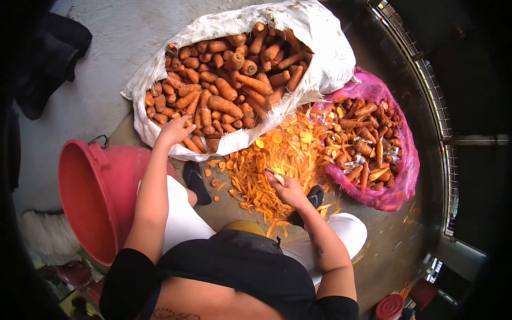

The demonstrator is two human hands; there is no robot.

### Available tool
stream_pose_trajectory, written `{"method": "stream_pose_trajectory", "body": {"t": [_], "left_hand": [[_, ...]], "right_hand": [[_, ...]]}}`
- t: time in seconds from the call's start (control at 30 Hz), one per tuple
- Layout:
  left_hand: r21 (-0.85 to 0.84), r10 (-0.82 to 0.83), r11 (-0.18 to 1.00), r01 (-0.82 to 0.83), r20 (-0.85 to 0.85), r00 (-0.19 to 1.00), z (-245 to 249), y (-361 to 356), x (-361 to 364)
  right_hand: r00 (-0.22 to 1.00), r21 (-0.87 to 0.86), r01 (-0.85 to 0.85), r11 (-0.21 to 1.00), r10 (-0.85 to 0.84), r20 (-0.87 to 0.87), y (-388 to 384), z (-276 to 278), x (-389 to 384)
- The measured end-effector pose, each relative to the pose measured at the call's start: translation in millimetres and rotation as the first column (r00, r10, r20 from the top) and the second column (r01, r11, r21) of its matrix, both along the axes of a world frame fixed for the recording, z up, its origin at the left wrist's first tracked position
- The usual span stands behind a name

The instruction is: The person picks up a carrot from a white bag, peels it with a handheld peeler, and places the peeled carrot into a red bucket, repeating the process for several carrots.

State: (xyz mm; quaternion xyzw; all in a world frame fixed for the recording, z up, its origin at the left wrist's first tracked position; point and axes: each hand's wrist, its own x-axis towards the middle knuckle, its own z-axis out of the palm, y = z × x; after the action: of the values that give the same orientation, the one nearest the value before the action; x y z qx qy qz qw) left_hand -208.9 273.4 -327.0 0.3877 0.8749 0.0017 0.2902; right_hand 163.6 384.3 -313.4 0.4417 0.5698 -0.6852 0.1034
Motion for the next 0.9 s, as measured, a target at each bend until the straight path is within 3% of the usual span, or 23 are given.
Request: {"method": "stream_pose_trajectory", "body": {"t": [0.07, 0.1, 0.2, 0.43, 0.6, 0.77, 0.9], "left_hand": [[0.063, 0.001, 0.998, 0.003, -0.066, 0.998, 3.0, 8.7, 7.3], [0.065, -0.028, 0.997, 0.034, -0.084, 0.996, -7.1, 11.1, 5.3], [0.046, -0.040, 0.998, 0.040, -0.001, 0.999, -22.5, 25.3, 5.0], [-0.179, 0.027, 0.984, 0.008, 0.190, 0.982, -56.3, 63.0, 11.3], [0.143, 0.190, 0.974, -0.176, -0.092, 0.978, -125.1, 113.0, 2.4], [0.009, 0.335, 0.939, -0.344, -0.253, 0.908, -132.6, 171.4, 6.0], [-0.079, 0.424, 0.889, -0.450, -0.227, 0.877, -138.8, 188.7, 3.6]], "right_hand": [[0.996, 0.075, -0.078, 0.994, 0.074, 0.047, 3.5, -7.3, 3.4], [0.997, 0.156, -0.071, 0.985, 0.074, -0.015, 3.0, -11.0, 5.0], [0.995, 0.140, -0.094, 0.986, 0.088, 0.047, 7.6, -9.6, 4.8], [0.986, 0.224, -0.144, 0.964, 0.119, 0.120, 12.4, -24.5, 13.1], [0.984, 0.252, -0.132, 0.959, 0.095, 0.154, 14.0, -13.5, 9.3], [0.976, 0.259, -0.120, 0.958, 0.066, 0.208, 12.5, -23.7, 20.3], [0.980, 0.232, -0.017, 0.972, -0.030, 0.199, 16.2, -35.3, 35.0]]}}
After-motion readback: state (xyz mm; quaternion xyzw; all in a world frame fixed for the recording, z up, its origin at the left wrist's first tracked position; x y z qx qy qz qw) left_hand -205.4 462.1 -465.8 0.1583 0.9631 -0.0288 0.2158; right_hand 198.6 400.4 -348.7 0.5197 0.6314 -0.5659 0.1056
